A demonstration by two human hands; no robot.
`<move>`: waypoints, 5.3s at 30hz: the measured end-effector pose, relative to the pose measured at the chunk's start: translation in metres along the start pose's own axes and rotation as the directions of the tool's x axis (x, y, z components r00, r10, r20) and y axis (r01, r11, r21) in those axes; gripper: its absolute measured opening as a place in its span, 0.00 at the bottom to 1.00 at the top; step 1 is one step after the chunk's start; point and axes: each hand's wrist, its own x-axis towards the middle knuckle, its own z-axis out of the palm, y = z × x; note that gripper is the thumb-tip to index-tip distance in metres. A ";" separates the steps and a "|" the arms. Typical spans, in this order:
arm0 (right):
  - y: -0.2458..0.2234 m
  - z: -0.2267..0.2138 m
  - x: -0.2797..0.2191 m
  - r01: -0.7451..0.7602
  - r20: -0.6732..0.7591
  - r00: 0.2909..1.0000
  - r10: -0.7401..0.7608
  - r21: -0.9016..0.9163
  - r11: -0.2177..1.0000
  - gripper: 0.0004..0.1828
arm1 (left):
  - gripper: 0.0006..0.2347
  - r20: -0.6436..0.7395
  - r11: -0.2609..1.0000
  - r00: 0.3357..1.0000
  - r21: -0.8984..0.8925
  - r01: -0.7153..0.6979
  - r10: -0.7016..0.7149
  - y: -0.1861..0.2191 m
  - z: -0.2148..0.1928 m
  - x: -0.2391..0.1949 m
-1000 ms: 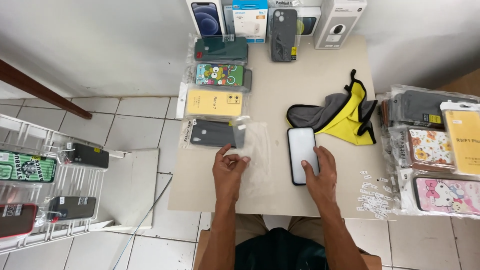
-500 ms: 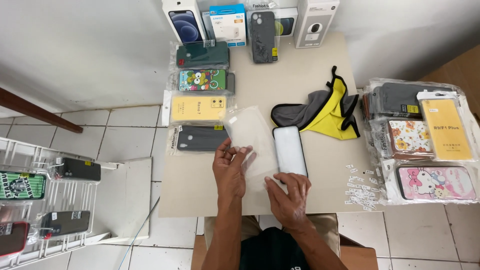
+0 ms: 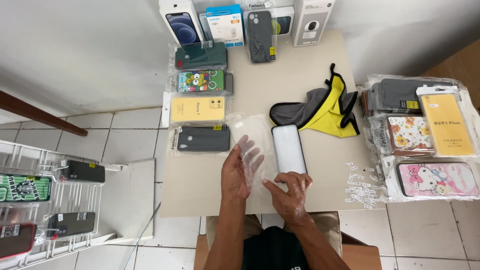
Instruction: The person is unboxing various phone cases, wiping them clean with a yellow cloth, and arranging them on a table in a store setting.
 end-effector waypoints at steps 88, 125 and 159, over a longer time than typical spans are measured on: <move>-0.010 -0.103 0.029 -0.960 0.707 0.106 0.699 -0.111 0.258 0.59 | 0.28 0.520 0.886 0.829 -0.261 0.384 -0.206 -0.036 -0.040 0.105; -0.014 -0.012 0.002 -0.626 0.729 0.510 0.457 -0.050 0.778 0.40 | 0.22 0.577 0.823 0.786 -0.322 0.468 -0.221 -0.036 -0.045 0.107; 0.134 0.061 0.022 -0.511 0.329 0.792 0.514 -0.104 0.853 0.15 | 0.32 0.498 0.728 0.755 -0.307 0.613 -0.426 -0.025 -0.046 0.104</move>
